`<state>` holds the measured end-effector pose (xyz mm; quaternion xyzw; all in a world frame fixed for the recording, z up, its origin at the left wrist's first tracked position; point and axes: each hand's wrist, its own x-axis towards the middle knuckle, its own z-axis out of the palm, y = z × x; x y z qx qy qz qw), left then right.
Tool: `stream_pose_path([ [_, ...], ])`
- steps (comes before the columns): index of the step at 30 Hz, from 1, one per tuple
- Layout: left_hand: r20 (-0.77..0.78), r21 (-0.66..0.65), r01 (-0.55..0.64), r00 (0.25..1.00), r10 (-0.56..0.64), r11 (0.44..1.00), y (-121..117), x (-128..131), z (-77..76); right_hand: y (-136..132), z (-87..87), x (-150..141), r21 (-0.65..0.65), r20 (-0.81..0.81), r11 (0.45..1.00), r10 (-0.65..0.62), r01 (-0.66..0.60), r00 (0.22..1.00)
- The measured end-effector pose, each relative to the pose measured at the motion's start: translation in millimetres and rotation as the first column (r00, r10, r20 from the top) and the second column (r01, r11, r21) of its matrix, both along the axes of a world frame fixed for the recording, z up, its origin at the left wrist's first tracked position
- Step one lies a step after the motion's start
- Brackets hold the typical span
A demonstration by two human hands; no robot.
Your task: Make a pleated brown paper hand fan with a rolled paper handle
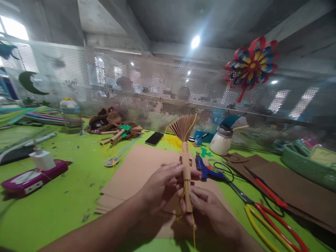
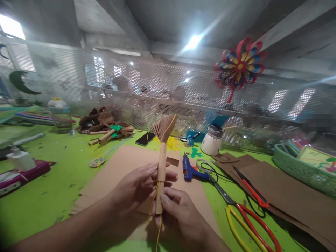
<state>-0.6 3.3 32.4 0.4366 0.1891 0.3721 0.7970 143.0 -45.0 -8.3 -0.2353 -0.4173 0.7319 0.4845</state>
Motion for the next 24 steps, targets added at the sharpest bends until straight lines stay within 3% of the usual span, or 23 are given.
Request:
stream_pose_path([
  [6, -0.020, 0.074, 0.011, 1.000, -0.010, 0.997, 0.2, 1.0, 2.0, -2.7, -2.7, 2.8, 0.016, 0.103, 0.998, 0.061, -0.063, 0.993],
  [8, -0.012, 0.086, -0.009, 1.000, 0.010, 0.996, 4.5, 1.6, -0.7, -4.0, -1.2, 2.5, 0.021, 0.205, 1.000, -0.007, 0.003, 0.979],
  [10, -0.022, 0.104, -0.061, 0.998, 0.063, 0.993, 9.3, 2.2, -4.1, -5.0, 1.5, 2.3, 0.114, 0.375, 0.980, -0.194, 0.162, 0.907],
  [11, -0.037, 0.117, -0.095, 0.994, 0.100, 0.989, 11.4, 2.4, -5.7, -5.5, 3.1, 2.3, 0.228, 0.458, 0.939, -0.336, 0.257, 0.823],
  [13, -0.079, 0.149, -0.158, 0.982, 0.171, 0.976, 14.3, 2.8, -8.5, -6.4, 5.8, 2.6, 0.523, 0.519, 0.770, -0.627, 0.365, 0.580],
  [15, -0.122, 0.172, -0.201, 0.967, 0.223, 0.964, 15.6, 3.3, -11.0, -7.3, 6.6, 2.6, 0.722, 0.472, 0.609, -0.781, 0.328, 0.409],
  [16, -0.137, 0.170, -0.203, 0.964, 0.227, 0.964, 15.9, 3.6, -12.2, -7.5, 6.2, 2.3, 0.765, 0.456, 0.573, -0.805, 0.295, 0.380],
  [20, -0.143, 0.137, -0.129, 0.978, 0.148, 0.982, 15.9, 4.9, -15.8, -6.7, 1.9, -0.5, 0.758, 0.482, 0.605, -0.770, 0.242, 0.417],
  [24, -0.148, 0.173, -0.160, 0.971, 0.186, 0.972, 13.1, 6.8, -16.1, -4.6, 0.5, -4.5, 0.722, 0.477, 0.628, -0.756, 0.289, 0.449],
])
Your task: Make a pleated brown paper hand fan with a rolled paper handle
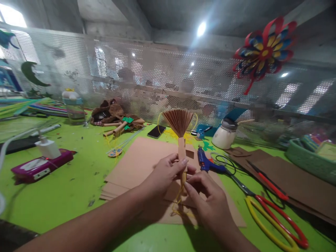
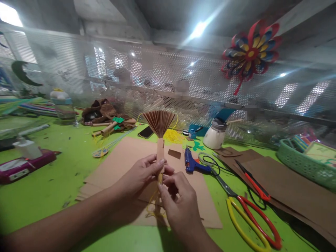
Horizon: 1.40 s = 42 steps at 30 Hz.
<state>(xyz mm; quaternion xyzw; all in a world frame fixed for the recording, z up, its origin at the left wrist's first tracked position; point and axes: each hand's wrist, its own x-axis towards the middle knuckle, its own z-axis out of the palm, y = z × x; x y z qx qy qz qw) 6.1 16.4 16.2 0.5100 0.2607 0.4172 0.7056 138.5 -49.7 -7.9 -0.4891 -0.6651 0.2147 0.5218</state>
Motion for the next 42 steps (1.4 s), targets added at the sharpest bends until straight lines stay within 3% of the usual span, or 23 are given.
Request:
stream_pose_path([
  [9, -0.049, 0.011, -0.065, 0.997, 0.065, 0.998, -5.8, 6.2, -4.9, 3.9, -0.9, -1.5, -0.040, 0.026, 0.997, -0.063, 0.064, 0.998],
  [15, -0.035, 0.014, -0.060, 0.998, 0.060, 0.998, -5.6, 5.7, -3.0, 3.1, 9.1, 3.1, -0.181, -0.140, 0.983, -0.051, 0.025, 0.989],
  [18, -0.036, 0.014, -0.096, 0.995, 0.096, 0.995, -7.7, 5.2, -2.4, 0.9, 15.6, 4.6, -0.345, -0.321, 0.936, -0.043, -0.074, 0.946],
  [20, -0.049, 0.014, -0.089, 0.995, 0.089, 0.996, -8.5, 4.6, -1.5, 0.7, 17.8, 4.9, -0.433, -0.496, 0.876, -0.034, -0.213, 0.868],
  [23, -0.061, 0.041, -0.095, 0.993, 0.098, 0.995, -6.4, 2.6, 0.1, 2.3, 17.3, 4.8, -0.437, -0.662, 0.819, -0.011, -0.373, 0.750],
  [25, -0.063, 0.065, -0.101, 0.992, 0.105, 0.993, -2.9, 0.9, 0.3, 3.0, 15.7, 4.9, -0.446, -0.683, 0.802, -0.017, -0.398, 0.730],
  [28, -0.044, 0.059, -0.065, 0.997, 0.068, 0.996, 2.3, -1.3, -1.1, 2.3, 13.8, 5.5, -0.498, -0.598, 0.801, -0.041, -0.332, 0.800],
  [30, -0.026, 0.049, -0.048, 0.998, 0.049, 0.998, 4.4, -2.0, -2.6, 1.6, 13.7, 6.5, -0.467, -0.476, 0.855, -0.027, -0.227, 0.879],
  [33, -0.012, 0.044, -0.021, 1.000, 0.022, 0.999, 5.2, -2.4, -3.5, 1.8, 14.5, 8.8, -0.303, -0.297, 0.950, -0.018, -0.077, 0.955],
  [35, 0.003, 0.026, -0.016, 1.000, 0.016, 1.000, 5.4, -2.7, -2.8, 2.7, 14.3, 10.4, -0.217, -0.229, 0.976, -0.018, -0.033, 0.973],
  [42, 0.040, -0.055, 0.019, 0.999, -0.017, 0.998, 7.0, -5.7, 2.1, 2.5, 8.2, 14.8, -0.122, -0.103, 0.992, -0.052, 0.040, 0.993],
])
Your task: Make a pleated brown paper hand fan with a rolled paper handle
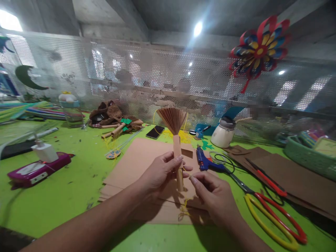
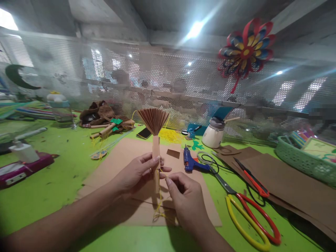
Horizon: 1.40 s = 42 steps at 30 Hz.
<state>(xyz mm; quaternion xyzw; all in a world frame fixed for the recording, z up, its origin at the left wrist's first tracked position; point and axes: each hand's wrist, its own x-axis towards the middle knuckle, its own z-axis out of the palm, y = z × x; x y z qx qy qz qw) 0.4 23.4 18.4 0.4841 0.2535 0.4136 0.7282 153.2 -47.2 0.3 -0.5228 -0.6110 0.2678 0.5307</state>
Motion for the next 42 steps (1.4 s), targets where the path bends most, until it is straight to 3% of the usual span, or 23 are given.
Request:
stream_pose_path([
  [10, 0.010, -0.066, -0.070, 0.997, 0.071, 0.995, -4.6, -0.2, 9.9, -1.2, -5.7, 3.4, 0.049, 0.153, 0.999, -0.021, 0.013, 0.988],
  [23, 0.100, -0.016, -0.055, 0.993, 0.056, 0.998, -5.8, 1.5, 11.1, -4.2, -4.7, 0.5, 0.067, 0.341, 0.990, 0.095, -0.126, 0.935],
  [42, 0.109, -0.006, -0.068, 0.992, 0.068, 0.998, -2.3, 1.1, 7.6, -8.3, -2.4, -5.2, 0.013, 0.365, 0.977, 0.195, -0.215, 0.910],
])
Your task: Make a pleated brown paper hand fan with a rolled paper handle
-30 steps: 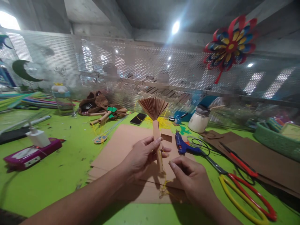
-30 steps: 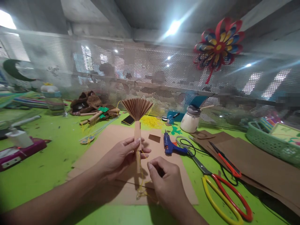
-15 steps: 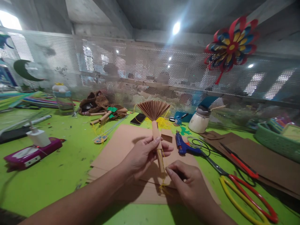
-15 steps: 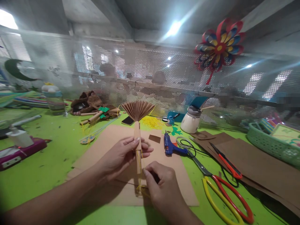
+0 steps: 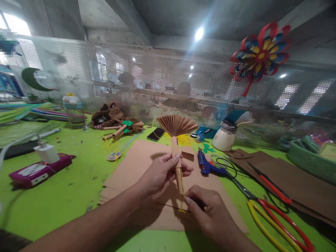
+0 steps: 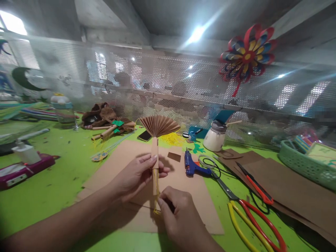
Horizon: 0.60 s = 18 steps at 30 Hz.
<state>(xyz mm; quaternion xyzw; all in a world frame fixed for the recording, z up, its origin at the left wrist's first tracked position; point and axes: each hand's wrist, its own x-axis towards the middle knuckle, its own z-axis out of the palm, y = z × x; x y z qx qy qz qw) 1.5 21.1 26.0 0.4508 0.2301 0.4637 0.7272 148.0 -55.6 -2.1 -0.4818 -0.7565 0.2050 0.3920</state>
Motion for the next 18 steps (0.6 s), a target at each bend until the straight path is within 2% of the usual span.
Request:
stream_pose_path([
  [4, 0.014, -0.028, -0.017, 1.000, 0.017, 0.999, 2.7, -0.3, -0.6, 1.2, 2.1, 4.9, 0.031, 0.046, 0.999, -0.017, 0.015, 0.999],
  [8, -0.018, -0.031, -0.050, 0.999, 0.049, 0.998, 3.4, 0.3, -2.7, 2.1, 2.7, 9.4, 0.249, 0.009, 0.960, -0.139, 0.132, 0.990],
  [10, -0.026, -0.032, -0.057, 0.998, 0.057, 0.998, 1.6, 2.0, -4.5, 1.4, 1.2, 7.6, 0.322, -0.003, 0.935, -0.153, 0.146, 0.988],
  [14, -0.021, -0.032, -0.053, 0.998, 0.052, 0.998, -4.3, 6.2, -6.9, 0.4, -5.3, -1.6, 0.300, 0.047, 0.946, -0.145, 0.125, 0.988],
  [18, -0.022, 0.021, -0.073, 0.997, 0.074, 0.997, -8.0, 7.2, -7.0, 1.9, -9.7, -6.0, 0.303, 0.044, 0.941, -0.172, 0.151, 0.984],
])
